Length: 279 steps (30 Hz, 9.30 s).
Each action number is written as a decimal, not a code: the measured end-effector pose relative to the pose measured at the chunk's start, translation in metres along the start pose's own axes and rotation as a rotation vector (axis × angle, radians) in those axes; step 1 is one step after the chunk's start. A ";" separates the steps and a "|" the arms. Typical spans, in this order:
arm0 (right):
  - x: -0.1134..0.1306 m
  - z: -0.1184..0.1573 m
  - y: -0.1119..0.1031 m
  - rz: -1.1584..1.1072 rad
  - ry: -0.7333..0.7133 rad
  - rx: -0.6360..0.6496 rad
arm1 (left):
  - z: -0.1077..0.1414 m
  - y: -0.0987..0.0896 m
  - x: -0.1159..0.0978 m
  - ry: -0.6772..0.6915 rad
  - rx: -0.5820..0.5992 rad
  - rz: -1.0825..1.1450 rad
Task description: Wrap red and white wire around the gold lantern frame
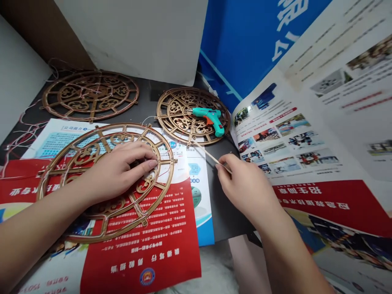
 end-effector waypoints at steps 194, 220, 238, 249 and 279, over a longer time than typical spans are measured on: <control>0.116 -0.022 0.040 -0.759 -0.408 0.338 | -0.002 0.003 -0.009 0.017 -0.052 -0.020; 0.109 -0.027 0.033 -0.851 -0.387 0.304 | -0.003 0.006 -0.010 0.019 -0.088 -0.017; 0.110 -0.031 0.029 -0.769 -0.379 0.271 | -0.002 0.002 -0.012 0.043 -0.098 0.038; 0.110 -0.028 0.030 -0.787 -0.287 0.213 | -0.002 0.000 -0.014 0.018 -0.123 0.061; 0.111 -0.025 0.027 -0.963 -0.181 0.365 | -0.003 0.004 -0.025 0.057 -0.171 -0.071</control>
Point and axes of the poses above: each hand's wrist, its own z-axis away from the middle knuckle, its own y-axis out of the palm, x = y × z, the point moved 6 cm from there along -z, towards the middle knuckle, and after that the axes turned 4 degrees about y, right-handed, at the moved point
